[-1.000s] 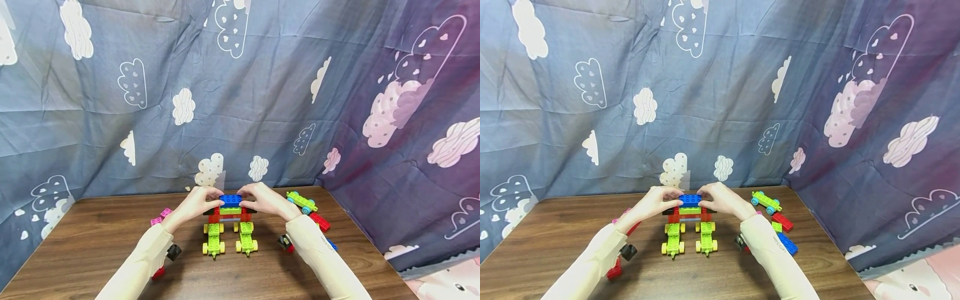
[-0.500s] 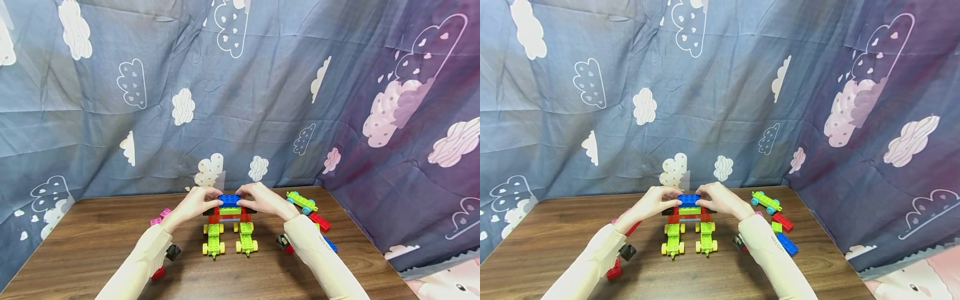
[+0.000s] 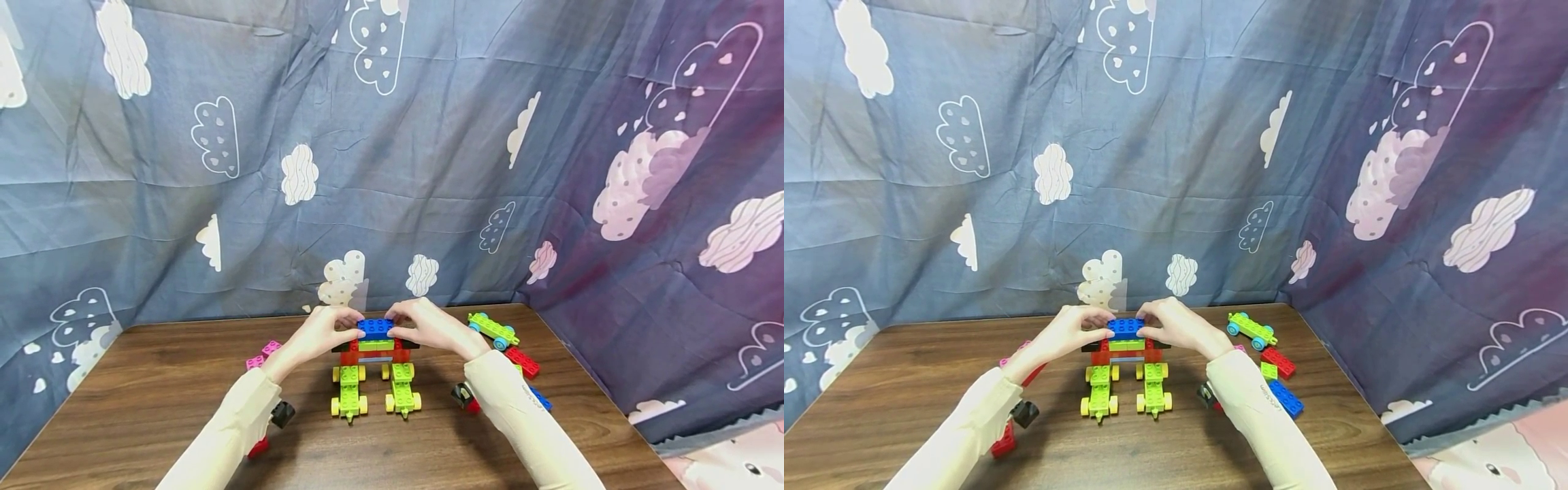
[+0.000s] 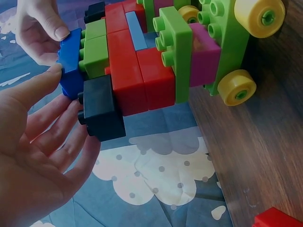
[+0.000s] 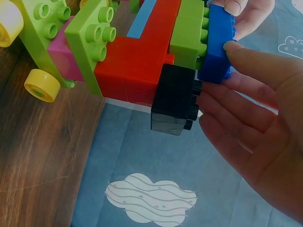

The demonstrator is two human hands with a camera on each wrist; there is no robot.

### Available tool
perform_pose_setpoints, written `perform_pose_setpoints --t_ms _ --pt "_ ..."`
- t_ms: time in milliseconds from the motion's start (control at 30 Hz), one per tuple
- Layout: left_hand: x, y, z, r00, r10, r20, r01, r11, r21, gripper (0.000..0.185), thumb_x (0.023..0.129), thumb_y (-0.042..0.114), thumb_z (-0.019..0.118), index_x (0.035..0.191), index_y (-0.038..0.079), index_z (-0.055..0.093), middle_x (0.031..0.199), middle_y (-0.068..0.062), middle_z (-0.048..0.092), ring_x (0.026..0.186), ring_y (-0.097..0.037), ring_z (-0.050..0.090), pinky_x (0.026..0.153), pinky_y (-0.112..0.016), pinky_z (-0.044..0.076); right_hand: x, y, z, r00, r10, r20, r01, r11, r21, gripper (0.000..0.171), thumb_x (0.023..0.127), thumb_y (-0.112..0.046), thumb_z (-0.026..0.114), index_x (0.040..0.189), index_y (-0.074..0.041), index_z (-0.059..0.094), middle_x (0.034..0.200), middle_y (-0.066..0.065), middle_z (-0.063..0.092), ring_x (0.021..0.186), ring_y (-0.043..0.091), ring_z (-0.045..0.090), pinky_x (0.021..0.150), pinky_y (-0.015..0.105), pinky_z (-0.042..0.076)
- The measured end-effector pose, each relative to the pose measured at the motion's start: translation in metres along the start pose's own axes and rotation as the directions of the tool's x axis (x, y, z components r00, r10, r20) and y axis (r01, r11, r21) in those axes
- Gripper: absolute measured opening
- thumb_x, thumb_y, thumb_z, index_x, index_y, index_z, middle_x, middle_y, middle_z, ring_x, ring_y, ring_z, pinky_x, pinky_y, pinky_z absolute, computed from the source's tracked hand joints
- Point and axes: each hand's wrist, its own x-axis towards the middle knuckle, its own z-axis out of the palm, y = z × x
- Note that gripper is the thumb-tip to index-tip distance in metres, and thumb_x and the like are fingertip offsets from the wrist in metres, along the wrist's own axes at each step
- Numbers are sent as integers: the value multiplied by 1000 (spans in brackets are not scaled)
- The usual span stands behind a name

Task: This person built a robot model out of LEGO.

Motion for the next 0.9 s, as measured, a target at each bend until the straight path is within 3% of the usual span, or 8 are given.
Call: perform_pose_setpoints --t_ms 500,900 --pt "1 1 3 1000 -1 -5 1 1000 -13 29 90 23 73 112 5 71 103 -10 75 91 -19 71 83 -35 60 0 2 0 1000 6 17 -6 999 33 22 93 -24 70 107 -7 71 100 5 75 88 12 72 82 27 59" --pt "1 2 3 1000 -18 6 18 1000 -17 28 90 23 73 112 5 71 103 -10 75 92 -20 71 86 -37 59 -1 -1 2 1000 30 -7 -29 999 27 20 92 -23 71 105 -8 73 94 3 76 77 6 68 72 20 56"
